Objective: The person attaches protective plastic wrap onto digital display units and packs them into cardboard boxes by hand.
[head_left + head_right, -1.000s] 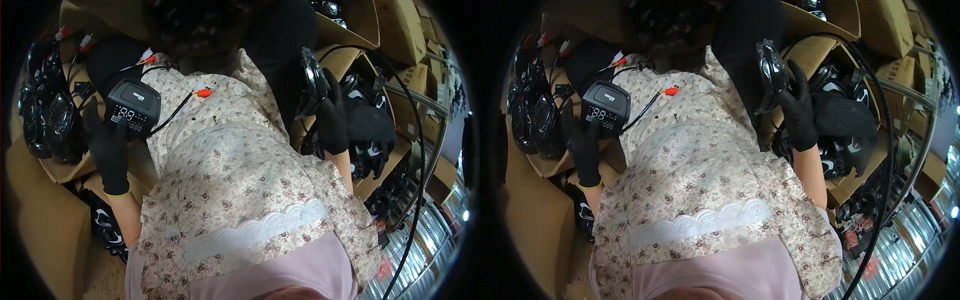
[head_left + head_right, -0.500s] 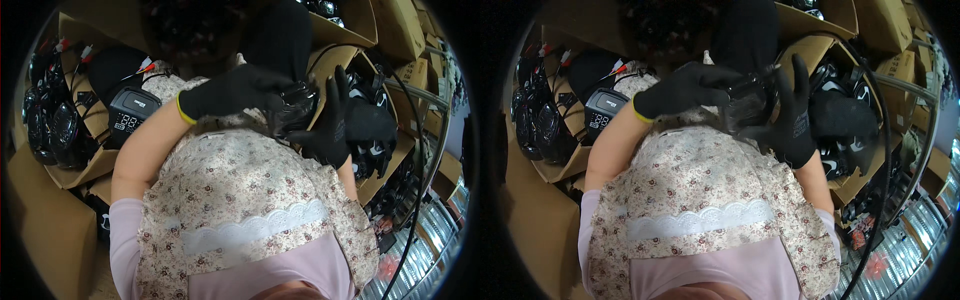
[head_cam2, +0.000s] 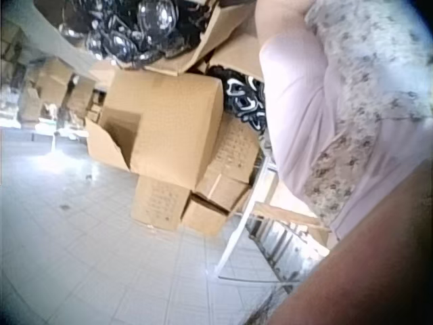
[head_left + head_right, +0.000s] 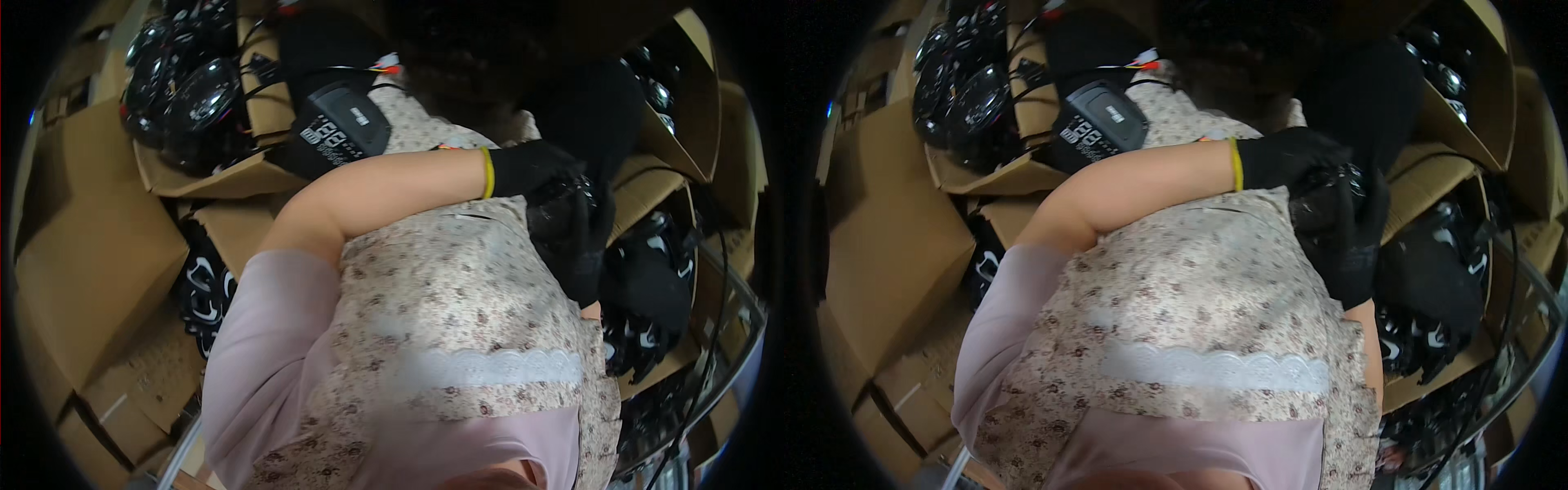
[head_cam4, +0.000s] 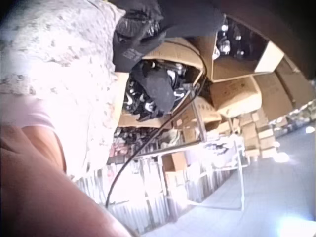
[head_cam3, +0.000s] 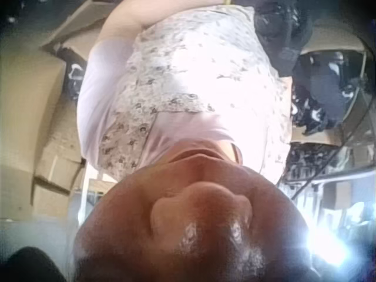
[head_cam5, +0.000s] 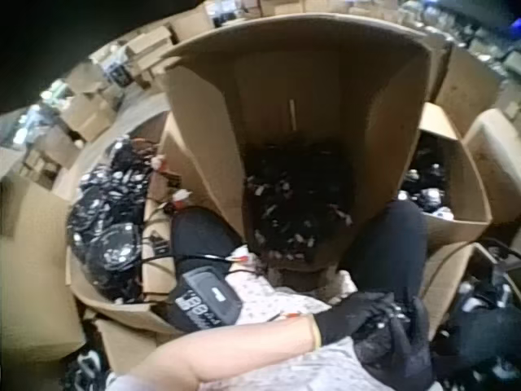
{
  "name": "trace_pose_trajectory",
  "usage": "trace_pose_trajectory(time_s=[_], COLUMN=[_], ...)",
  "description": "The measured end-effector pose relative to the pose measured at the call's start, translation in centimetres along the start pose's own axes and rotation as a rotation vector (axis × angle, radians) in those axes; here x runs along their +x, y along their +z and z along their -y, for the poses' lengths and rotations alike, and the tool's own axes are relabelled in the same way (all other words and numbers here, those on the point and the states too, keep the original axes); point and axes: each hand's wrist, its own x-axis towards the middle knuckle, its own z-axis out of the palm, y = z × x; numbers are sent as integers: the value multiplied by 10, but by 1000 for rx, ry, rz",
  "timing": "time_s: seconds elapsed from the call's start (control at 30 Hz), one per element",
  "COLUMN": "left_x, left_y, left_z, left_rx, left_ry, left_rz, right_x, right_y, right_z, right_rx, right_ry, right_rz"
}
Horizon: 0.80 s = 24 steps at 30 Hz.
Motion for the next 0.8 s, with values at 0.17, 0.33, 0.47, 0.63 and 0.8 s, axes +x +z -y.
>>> trace_pose_trajectory(time_s=[0.17,0.33,0.47,0.63,0.8], left_x=[-43,-35,-51,-51,-58], left_y=[39,29,54,55,22], left_z=[-8,-4,-9,-9,-12], left_rx=[1103,1201,558,961,1658], left_ry=[371,399,285,292,604], left_rz=[-367,-390,-431,-481,-153], right_x=[2,-19,7,-2,-11], right_y=[13,8,3,10,-13], right_z=[-12,-42,3,4,-34], right_rx=[196,434,-21,243,454], right_ry=[-39,269,-57,66,174], right_rz=[41,12,150,7,101])
